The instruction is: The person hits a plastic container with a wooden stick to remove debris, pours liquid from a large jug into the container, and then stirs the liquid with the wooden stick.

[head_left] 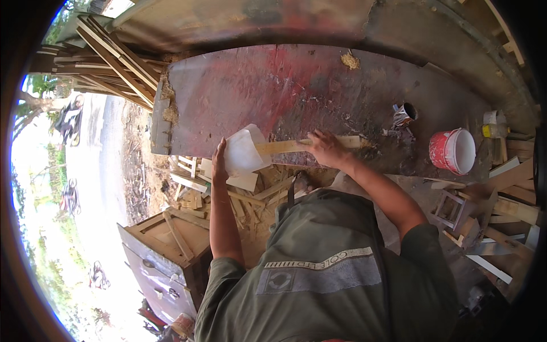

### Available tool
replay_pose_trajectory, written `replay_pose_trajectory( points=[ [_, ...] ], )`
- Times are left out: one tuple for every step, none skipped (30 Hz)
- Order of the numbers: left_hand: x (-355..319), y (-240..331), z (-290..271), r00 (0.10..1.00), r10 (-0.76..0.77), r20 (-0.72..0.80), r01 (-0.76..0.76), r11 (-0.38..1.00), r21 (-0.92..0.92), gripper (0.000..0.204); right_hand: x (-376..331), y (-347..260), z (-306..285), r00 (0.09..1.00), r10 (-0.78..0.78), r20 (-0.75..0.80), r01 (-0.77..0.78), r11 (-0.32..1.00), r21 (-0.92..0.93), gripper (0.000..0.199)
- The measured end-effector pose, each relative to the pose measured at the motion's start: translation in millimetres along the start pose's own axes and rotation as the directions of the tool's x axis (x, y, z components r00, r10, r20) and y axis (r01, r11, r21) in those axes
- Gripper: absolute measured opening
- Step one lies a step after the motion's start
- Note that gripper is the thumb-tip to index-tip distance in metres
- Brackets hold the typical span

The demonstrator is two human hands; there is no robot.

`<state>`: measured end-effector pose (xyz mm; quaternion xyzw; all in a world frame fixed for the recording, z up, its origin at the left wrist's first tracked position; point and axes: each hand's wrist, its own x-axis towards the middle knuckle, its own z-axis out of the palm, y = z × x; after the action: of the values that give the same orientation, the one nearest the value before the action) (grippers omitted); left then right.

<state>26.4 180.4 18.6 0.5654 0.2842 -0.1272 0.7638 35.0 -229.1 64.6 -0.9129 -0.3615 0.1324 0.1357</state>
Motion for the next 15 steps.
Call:
replay_pose_trajectory(
  points=[
    [-1.2, 1.6, -7.1, 1.000, -0.030, -0.003, 0.030, 0.999, -0.011, 0.065, -0.9, -1.6, 7.7, 0.999, -0.049, 0.013, 0.048, 0.996, 0.072, 0.057],
    [-3.6, 5.7, -6.3, 0.999, -0.022, -0.030, 0.024, 0.999, 0.039, 0.066, -2.9, -2.5, 13.3, 0.996, -0.091, 0.021, 0.087, 0.986, 0.142, 0.057],
    [-6.2, 10.7, -6.1, 0.998, -0.013, -0.056, 0.018, 0.996, 0.090, 0.067, -4.3, -3.5, 18.7, 0.991, -0.133, 0.024, 0.125, 0.970, 0.211, 0.056],
    [-8.8, 15.7, -5.6, 0.997, -0.003, -0.081, 0.015, 0.990, 0.142, 0.067, -4.9, -2.6, 23.3, 0.992, -0.124, 0.036, 0.114, 0.972, 0.207, 0.055],
    [-10.6, 17.1, -6.1, 0.998, -0.037, -0.056, 0.044, 0.990, 0.132, 0.068, -5.3, -1.4, 13.0, 0.992, -0.118, 0.052, 0.106, 0.975, 0.196, 0.054],
    [-13.3, 19.4, -7.9, 0.997, -0.070, -0.031, 0.073, 0.990, 0.122, 0.068, -4.2, 0.3, 7.1, 0.991, -0.113, 0.068, 0.099, 0.978, 0.185, 0.053],
    [-16.5, 21.0, -9.5, 0.995, -0.103, -0.006, 0.103, 0.988, 0.113, 0.069, -0.5, 4.1, 9.2, 0.996, -0.079, 0.037, 0.070, 0.979, 0.193, 0.052],
    [-19.1, 22.8, -5.0, 0.993, -0.116, 0.006, 0.115, 0.989, 0.094, 0.069, 3.8, 10.3, 8.8, 0.999, -0.040, 0.005, 0.038, 0.979, 0.198, 0.051],
    [-22.6, 24.0, -0.9, 0.991, -0.129, 0.018, 0.128, 0.989, 0.075, 0.069, 6.4, 14.7, 8.9, 1.000, -0.001, -0.027, 0.006, 0.979, 0.204, 0.050],
    [-26.2, 25.5, 2.8, 0.989, -0.142, 0.029, 0.141, 0.988, 0.056, 0.070, 6.8, 17.9, 9.4, 0.999, -0.006, -0.041, 0.015, 0.977, 0.212, 0.049],
    [-29.1, 25.7, 6.5, 0.989, -0.143, 0.022, 0.142, 0.989, 0.042, 0.070, 6.1, 19.3, 2.8, 0.999, -0.013, -0.052, 0.024, 0.976, 0.215, 0.049],
    [-32.2, 26.1, 9.9, 0.989, -0.144, 0.014, 0.144, 0.989, 0.029, 0.070, 4.1, 19.8, -3.6, 0.998, -0.021, -0.062, 0.034, 0.975, 0.219, 0.049],
    [-35.7, 26.8, 12.5, 0.989, -0.145, 0.006, 0.145, 0.989, 0.015, 0.070, -0.6, 19.4, -9.6, 0.998, -0.059, -0.012, 0.060, 0.967, 0.247, 0.048],
    [-40.3, 29.1, 18.3, 0.992, -0.128, 0.006, 0.127, 0.991, 0.039, 0.071, -6.7, 20.8, -18.6, 0.994, -0.101, 0.039, 0.087, 0.959, 0.269, 0.047],
    [-45.8, 32.3, 23.7, 0.994, -0.110, 0.007, 0.109, 0.992, 0.062, 0.071, -11.3, 22.8, -25.4, 0.986, -0.143, 0.088, 0.111, 0.950, 0.292, 0.047]
  ],
)
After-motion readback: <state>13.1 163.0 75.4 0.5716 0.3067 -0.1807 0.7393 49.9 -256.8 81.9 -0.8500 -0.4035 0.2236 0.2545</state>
